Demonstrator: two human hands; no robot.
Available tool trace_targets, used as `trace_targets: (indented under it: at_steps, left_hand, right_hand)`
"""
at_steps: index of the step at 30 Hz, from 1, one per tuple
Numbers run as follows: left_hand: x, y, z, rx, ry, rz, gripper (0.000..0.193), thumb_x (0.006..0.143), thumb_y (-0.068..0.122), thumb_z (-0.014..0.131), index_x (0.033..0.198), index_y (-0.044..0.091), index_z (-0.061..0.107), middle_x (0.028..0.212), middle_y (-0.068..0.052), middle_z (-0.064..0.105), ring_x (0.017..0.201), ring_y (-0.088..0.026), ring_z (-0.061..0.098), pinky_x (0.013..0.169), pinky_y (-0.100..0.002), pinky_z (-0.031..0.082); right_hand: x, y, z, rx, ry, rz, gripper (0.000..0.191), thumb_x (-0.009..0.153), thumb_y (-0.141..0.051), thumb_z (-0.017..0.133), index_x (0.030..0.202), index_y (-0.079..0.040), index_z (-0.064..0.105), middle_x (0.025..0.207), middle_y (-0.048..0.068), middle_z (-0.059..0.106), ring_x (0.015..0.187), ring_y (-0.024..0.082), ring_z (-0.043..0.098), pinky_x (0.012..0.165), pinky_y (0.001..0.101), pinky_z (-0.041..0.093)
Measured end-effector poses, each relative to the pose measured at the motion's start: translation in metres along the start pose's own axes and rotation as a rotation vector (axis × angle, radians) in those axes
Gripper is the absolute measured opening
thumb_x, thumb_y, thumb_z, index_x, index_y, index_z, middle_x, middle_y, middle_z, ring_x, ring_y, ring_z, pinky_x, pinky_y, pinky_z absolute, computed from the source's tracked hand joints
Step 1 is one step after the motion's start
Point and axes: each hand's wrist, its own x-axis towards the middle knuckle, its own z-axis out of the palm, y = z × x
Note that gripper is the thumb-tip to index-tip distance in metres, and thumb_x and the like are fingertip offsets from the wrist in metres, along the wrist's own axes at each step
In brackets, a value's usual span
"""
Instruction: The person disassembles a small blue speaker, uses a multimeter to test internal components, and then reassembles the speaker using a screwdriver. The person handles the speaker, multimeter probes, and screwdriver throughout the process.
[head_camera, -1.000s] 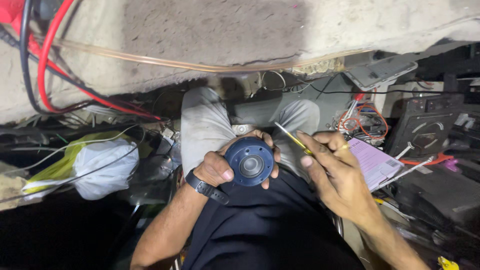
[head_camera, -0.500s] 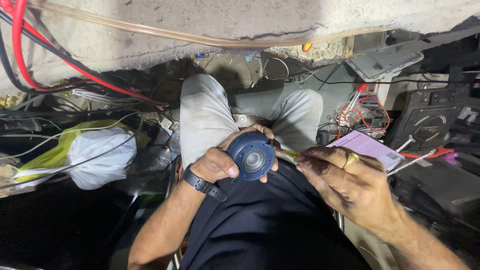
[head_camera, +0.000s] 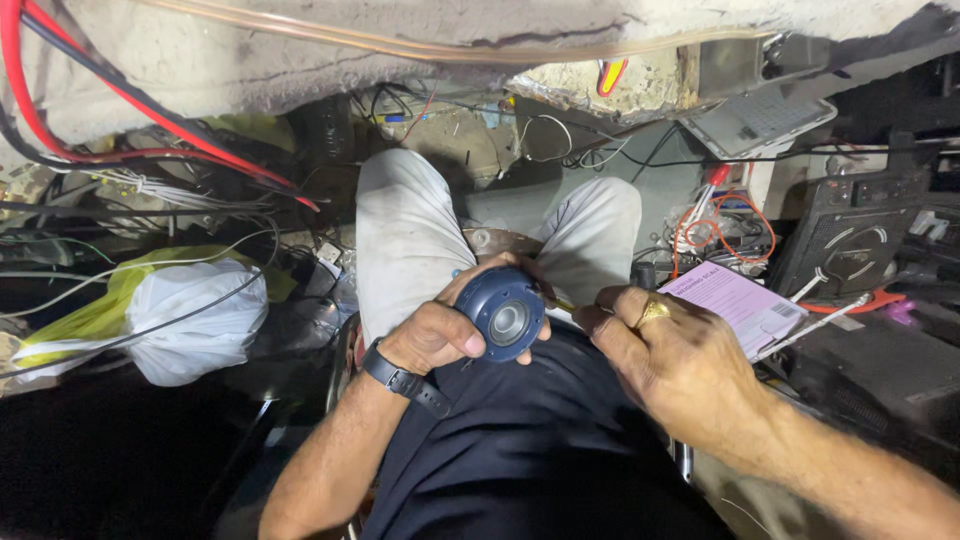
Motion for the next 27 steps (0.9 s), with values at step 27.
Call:
trace_targets:
  at_steps: [27]
  left_hand:
    - [-0.024,-0.008,-0.061,0.669,0.278,-0.099,0.078,0.050,0.007,0.070,0.127,0.002,0.056,0.099,-0.007,0.065,0.090,-0.018,0.067,0.075,-0.028,0.057]
  right_hand:
    - [0.000,0.025,0.153,0.698,-0.107,0.390,0.023,0.103,-0.026,0.067,0.095,-0.005,0.064,0.066,0.011,0.060,0.057,0.034,0.060,0.051,0.0414,0.048]
